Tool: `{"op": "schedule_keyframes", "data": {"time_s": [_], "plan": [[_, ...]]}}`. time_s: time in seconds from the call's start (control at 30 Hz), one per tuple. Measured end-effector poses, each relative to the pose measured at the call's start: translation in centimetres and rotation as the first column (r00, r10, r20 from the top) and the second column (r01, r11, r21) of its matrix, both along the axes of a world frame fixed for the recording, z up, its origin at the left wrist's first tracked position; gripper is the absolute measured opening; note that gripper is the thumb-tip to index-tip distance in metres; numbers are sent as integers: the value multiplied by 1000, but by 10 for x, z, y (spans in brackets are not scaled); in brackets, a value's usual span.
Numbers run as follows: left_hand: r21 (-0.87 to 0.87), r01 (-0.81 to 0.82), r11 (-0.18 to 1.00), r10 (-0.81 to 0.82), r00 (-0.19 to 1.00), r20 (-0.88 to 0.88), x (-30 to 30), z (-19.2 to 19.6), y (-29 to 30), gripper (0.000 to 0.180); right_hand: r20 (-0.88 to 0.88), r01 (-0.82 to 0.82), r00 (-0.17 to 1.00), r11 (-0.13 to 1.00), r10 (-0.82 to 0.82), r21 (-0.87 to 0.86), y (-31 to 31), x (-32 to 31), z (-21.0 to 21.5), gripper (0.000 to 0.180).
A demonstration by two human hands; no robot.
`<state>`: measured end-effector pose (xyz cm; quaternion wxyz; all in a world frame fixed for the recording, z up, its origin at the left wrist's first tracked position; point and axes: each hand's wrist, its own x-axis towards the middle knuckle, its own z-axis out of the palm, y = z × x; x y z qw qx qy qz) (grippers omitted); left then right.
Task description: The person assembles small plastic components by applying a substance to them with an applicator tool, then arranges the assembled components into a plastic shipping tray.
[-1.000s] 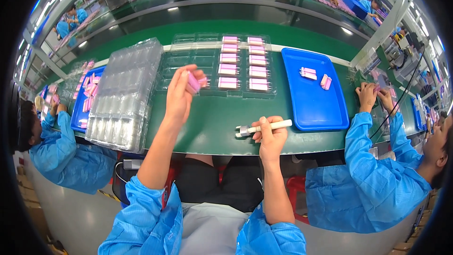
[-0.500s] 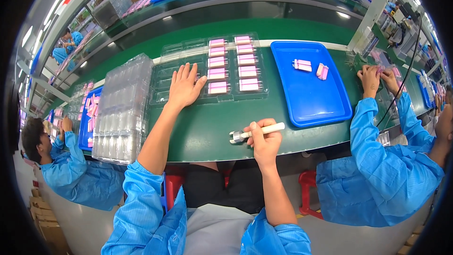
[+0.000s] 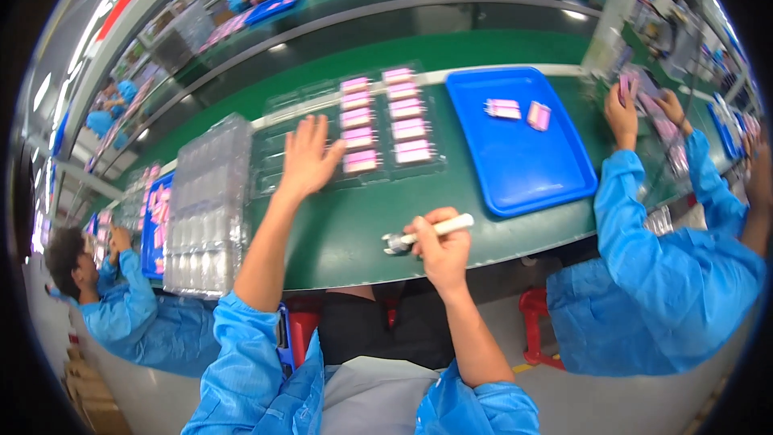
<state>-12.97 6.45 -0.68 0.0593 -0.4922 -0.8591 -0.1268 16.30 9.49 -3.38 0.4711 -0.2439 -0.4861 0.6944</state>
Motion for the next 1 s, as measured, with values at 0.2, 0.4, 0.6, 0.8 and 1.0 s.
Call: {"op": "schedule_keyframes", "data": {"time_s": [0.2, 0.4, 0.6, 0.8, 1.0], "plan": [[-26, 10, 1000, -10, 1000, -4, 7, -8, 1, 86, 5, 2, 1000, 999, -2, 34, 1, 6, -6, 11], [-1, 24, 1000, -24, 999, 38, 17, -4, 9, 83, -25, -10, 1000, 1000, 10, 0, 2, 9, -4, 10], [422, 293, 858, -329, 944, 13, 63, 19, 59, 56, -36, -39, 999, 999, 40, 19, 1, 0, -4, 11], [428, 525, 736, -574, 818, -16, 142, 29, 158, 48, -28, -21, 999, 999, 22, 37, 2, 6, -4, 13], [188, 578, 794, -586, 810, -13, 177, 19, 230, 48, -30, -24, 999, 1000, 25, 20, 1, 4, -4, 12]]}}
